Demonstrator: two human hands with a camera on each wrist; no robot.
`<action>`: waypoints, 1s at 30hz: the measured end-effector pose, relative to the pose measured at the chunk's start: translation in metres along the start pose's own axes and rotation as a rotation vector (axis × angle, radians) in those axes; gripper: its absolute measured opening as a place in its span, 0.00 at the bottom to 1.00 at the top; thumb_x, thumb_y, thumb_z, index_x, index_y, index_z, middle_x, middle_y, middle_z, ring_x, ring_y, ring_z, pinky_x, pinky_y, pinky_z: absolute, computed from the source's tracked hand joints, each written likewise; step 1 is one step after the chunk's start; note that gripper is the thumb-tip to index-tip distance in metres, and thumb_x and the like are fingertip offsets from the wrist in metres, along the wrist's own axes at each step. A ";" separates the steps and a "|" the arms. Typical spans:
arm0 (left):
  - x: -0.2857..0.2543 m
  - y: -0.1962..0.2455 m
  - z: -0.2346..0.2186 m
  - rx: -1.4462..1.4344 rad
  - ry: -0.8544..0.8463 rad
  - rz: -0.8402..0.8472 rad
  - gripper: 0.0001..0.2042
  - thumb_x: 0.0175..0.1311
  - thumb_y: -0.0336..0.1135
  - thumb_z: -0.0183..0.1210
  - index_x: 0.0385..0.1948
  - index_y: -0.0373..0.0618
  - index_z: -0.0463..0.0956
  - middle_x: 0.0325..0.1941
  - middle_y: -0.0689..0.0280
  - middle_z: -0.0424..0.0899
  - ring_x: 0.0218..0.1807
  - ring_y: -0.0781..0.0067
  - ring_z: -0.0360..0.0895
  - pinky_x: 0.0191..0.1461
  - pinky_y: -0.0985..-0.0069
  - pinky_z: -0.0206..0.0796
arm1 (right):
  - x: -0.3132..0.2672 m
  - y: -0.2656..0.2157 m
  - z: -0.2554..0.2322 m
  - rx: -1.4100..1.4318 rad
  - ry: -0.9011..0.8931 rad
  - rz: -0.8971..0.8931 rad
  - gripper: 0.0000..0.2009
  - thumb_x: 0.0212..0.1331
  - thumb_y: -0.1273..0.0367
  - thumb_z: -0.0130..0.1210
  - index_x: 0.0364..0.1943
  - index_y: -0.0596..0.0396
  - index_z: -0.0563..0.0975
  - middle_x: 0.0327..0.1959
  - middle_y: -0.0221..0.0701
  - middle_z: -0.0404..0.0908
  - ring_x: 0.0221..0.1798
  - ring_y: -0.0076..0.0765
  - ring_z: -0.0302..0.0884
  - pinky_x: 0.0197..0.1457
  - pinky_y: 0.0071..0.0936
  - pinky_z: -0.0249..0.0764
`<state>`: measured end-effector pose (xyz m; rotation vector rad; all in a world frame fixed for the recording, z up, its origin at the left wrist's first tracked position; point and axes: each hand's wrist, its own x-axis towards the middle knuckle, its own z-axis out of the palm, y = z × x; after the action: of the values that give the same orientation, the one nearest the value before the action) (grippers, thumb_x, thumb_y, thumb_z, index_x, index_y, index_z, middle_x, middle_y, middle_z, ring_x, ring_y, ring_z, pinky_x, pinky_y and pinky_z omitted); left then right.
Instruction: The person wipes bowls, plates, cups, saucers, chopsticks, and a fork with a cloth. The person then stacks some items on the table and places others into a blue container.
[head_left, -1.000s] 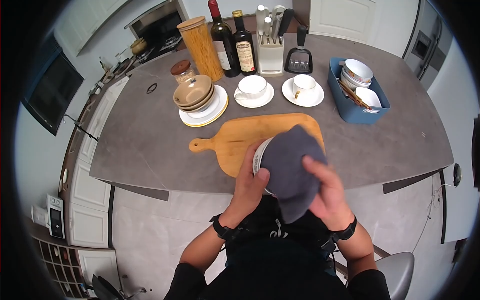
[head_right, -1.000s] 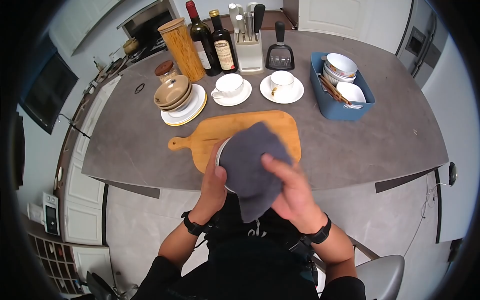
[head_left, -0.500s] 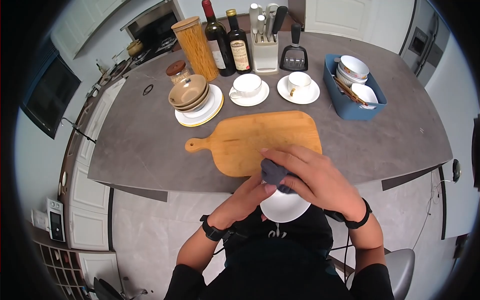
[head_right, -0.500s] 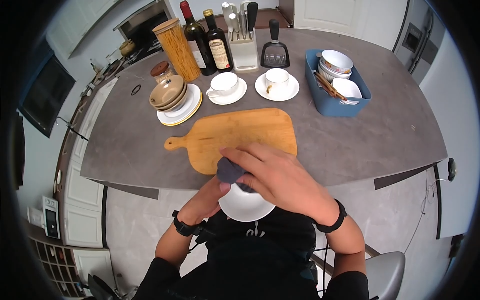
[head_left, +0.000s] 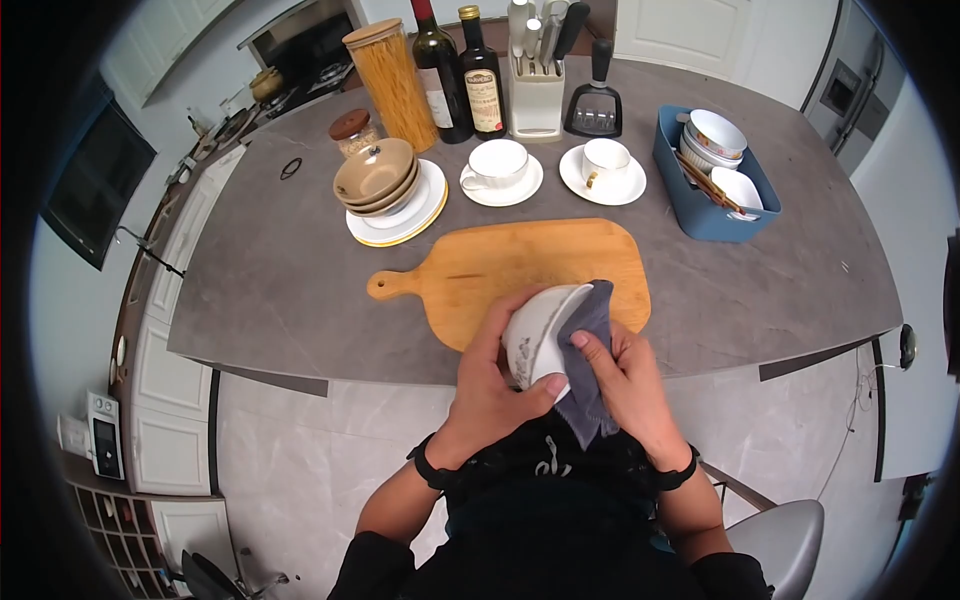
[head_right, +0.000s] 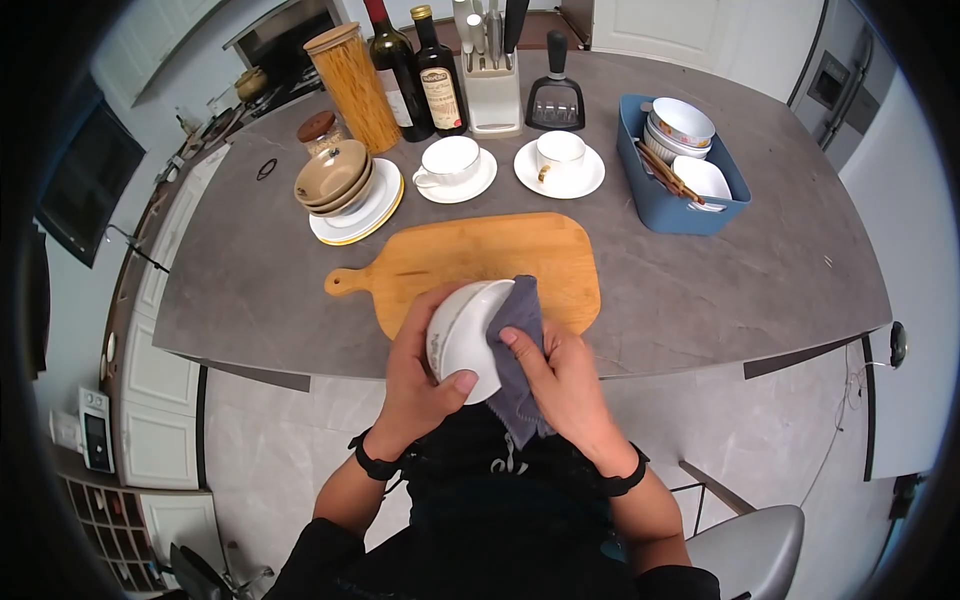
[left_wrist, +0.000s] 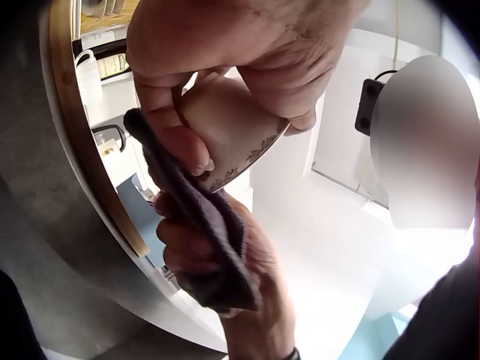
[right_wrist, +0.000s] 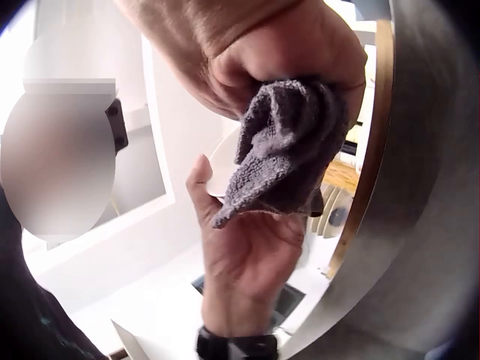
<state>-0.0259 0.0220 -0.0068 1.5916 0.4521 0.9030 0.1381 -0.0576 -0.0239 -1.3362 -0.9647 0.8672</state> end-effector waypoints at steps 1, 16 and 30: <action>0.001 -0.004 0.000 -0.001 -0.001 -0.002 0.42 0.54 0.32 0.74 0.71 0.39 0.59 0.66 0.59 0.71 0.68 0.68 0.70 0.70 0.70 0.64 | -0.004 0.003 -0.001 0.000 0.001 0.002 0.13 0.73 0.64 0.58 0.38 0.63 0.80 0.23 0.24 0.80 0.27 0.18 0.68 0.33 0.24 0.68; 0.001 -0.039 0.006 0.128 0.079 0.418 0.51 0.57 0.52 0.72 0.73 0.42 0.43 0.76 0.44 0.55 0.73 0.46 0.62 0.77 0.55 0.52 | -0.004 0.004 0.011 0.730 -0.155 0.431 0.15 0.75 0.63 0.54 0.55 0.60 0.78 0.48 0.32 0.86 0.45 0.24 0.85 0.47 0.23 0.82; -0.001 0.000 -0.002 0.335 0.139 -0.124 0.15 0.78 0.34 0.49 0.58 0.37 0.74 0.51 0.59 0.85 0.48 0.74 0.82 0.54 0.75 0.72 | 0.004 -0.015 -0.012 -0.416 0.047 -0.274 0.10 0.63 0.71 0.64 0.42 0.63 0.78 0.25 0.45 0.80 0.23 0.42 0.81 0.29 0.31 0.74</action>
<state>-0.0277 0.0228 -0.0074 1.7853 0.8256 0.8785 0.1498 -0.0595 -0.0082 -1.5168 -1.3034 0.4364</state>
